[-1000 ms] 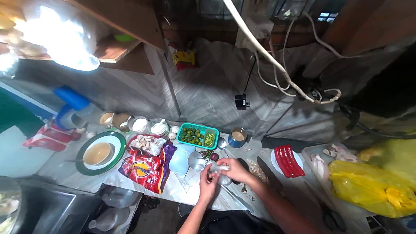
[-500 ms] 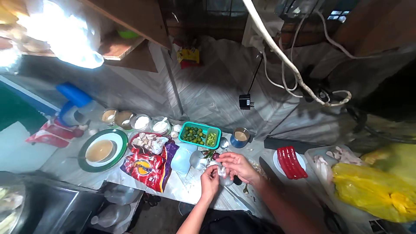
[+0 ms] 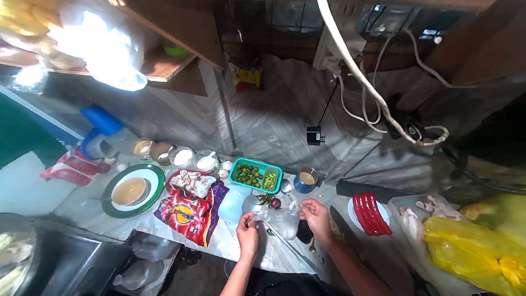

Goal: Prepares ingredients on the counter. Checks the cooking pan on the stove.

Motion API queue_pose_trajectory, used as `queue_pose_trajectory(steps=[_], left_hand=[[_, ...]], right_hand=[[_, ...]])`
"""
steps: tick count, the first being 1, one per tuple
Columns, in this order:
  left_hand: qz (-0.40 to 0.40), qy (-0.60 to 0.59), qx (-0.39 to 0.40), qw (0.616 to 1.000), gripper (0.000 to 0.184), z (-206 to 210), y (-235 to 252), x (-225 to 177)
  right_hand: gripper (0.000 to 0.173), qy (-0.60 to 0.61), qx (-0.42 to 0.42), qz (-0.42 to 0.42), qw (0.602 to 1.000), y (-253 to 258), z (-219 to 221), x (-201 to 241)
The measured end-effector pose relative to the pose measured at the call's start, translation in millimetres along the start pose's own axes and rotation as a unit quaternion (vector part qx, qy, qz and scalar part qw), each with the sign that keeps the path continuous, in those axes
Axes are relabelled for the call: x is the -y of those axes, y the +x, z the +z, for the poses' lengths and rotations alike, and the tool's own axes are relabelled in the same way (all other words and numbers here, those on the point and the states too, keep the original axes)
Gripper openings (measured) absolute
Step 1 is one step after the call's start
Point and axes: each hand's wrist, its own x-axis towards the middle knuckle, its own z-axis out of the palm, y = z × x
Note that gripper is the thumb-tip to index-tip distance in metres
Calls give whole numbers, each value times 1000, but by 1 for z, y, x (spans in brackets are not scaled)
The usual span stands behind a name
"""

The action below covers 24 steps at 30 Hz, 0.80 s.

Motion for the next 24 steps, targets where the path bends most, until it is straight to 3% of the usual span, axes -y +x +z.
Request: queue_pose_trajectory(steps=[2,5,8,12,15,17,18,20,22,24], left_hand=[[92,8,92,991,29,0,-6,-7],[185,90,217,954,25,15,-13,-25],[245,222,202,922,33,30,-8,-16],[233,246,115,934,24,33,-7,-5],[219,185,98,953,38,31,-8,0],[190,180,136,955,57,28,-8,-4],[185,189,160,951,53,25,-7,-5],[189,201,201,940,28,19,-5,-7],[205,170,219,939,18,18,-3,-9],[179,105,240,948,14,18,-2,-13]], right_hand=[[8,30,-6,-31,999,-3,-2,-1],[8,38,10,-104,994,-11,-1,-3],[2,47,-2,-152,987,-12,0,-6],[6,24,-90,-136,986,-10,-6,-8],[11,-47,-125,-145,980,-11,-12,-8],[22,-106,-87,-186,973,-13,-14,-8],[29,-148,-58,-217,963,-13,-15,-8],[39,-216,1,-277,936,-13,-16,-5],[31,-226,54,-304,924,-10,-15,-4],[18,-198,85,-269,939,-7,-15,-2]])
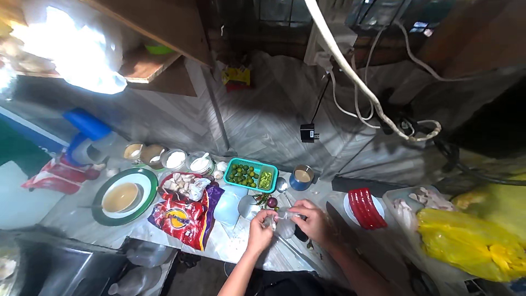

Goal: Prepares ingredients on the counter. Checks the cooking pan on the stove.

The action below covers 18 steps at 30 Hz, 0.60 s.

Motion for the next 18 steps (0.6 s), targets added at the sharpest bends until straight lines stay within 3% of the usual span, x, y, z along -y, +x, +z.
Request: queue_pose_trajectory(steps=[3,7,9,13,16,18], left_hand=[[-1,-51,34,998,15,-5,3,-6],[58,19,149,987,23,-21,-1,-3],[60,72,212,973,29,-25,-2,-4],[119,165,270,941,33,-22,-8,-4],[103,236,328,909,41,-18,-19,-15],[71,293,366,880,43,-18,-23,-19]], right_hand=[[20,61,-18,82,995,5,-5,7],[19,104,-37,136,984,8,-5,7],[25,74,14,106,991,8,-11,8],[27,191,84,-97,973,8,-21,20],[19,220,155,-97,958,4,-12,23],[19,70,296,-36,952,3,-10,19]])
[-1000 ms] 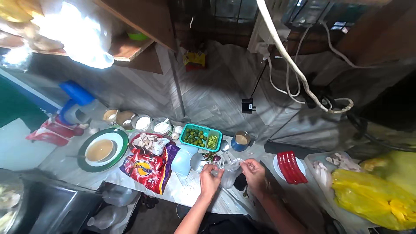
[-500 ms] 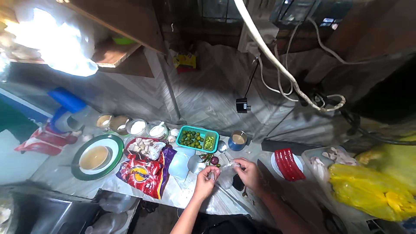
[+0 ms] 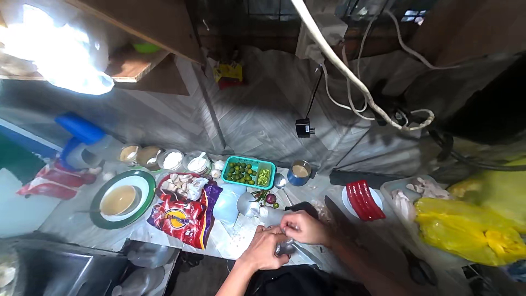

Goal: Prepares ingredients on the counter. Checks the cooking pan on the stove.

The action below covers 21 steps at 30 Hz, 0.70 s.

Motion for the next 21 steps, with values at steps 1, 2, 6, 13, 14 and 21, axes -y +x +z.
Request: queue_pose_trajectory(steps=[1,2,6,13,14,21], left_hand=[[-22,20,38,999,44,0,-1,0],[-46,39,76,995,44,-1,-2,0],[-152,65,109,980,47,3,1,-9],[-185,64,-187,963,34,24,32,7],[-188,63,-213,957,32,25,35,6],[-207,62,-161,963,37,28,34,18]], right_hand=[[22,-71,99,79,989,2,-2,0],[25,-133,190,159,960,6,-2,1],[50,-247,279,304,877,7,11,-1],[122,-248,210,330,886,8,19,10],[129,-238,196,317,897,7,19,9],[100,-170,94,162,967,-5,3,0]])
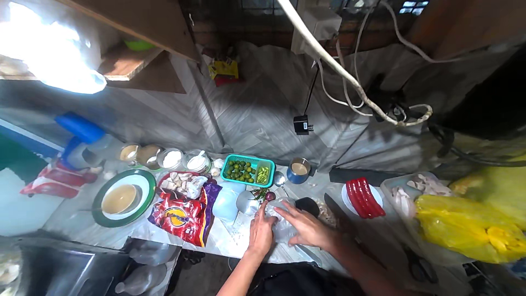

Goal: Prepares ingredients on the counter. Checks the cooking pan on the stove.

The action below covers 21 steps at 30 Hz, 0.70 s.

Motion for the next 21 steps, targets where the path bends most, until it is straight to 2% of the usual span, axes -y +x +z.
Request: queue_pose_trajectory(steps=[2,3,4,5,7,9,10,12,14,16,19,21], left_hand=[[-22,-7,28,999,52,-2,-2,5],[-39,-10,46,998,59,-5,-2,5],[-58,-16,63,996,63,-9,-3,4],[-75,-27,73,994,63,-13,-2,3],[-86,-57,39,994,58,-14,-2,5],[-73,-73,-33,994,51,-10,-1,8],[-65,-76,-66,993,48,-7,-1,9],[-59,-85,-92,990,42,-6,0,9],[-75,-89,-64,991,46,-7,1,8],[-96,-71,0,993,66,-8,3,8],[-97,-41,63,992,97,-9,6,7],[-94,-42,79,992,105,-9,9,4]], right_hand=[[62,63,-178,-54,980,-4,2,-7],[51,79,-268,-43,959,-4,3,-8],[48,86,-329,-9,940,-2,3,-9],[52,82,-337,45,937,-3,1,-8],[74,54,-201,169,963,-1,-1,-12],[86,6,-95,224,970,7,16,-26],[85,-9,-79,236,969,8,25,-33],[78,-17,-119,235,965,8,36,-46],[78,4,-148,222,964,3,31,-58],[79,32,-162,190,968,-2,23,-75],[57,87,-186,115,972,-10,18,-104],[46,102,-207,134,964,-14,15,-110]])
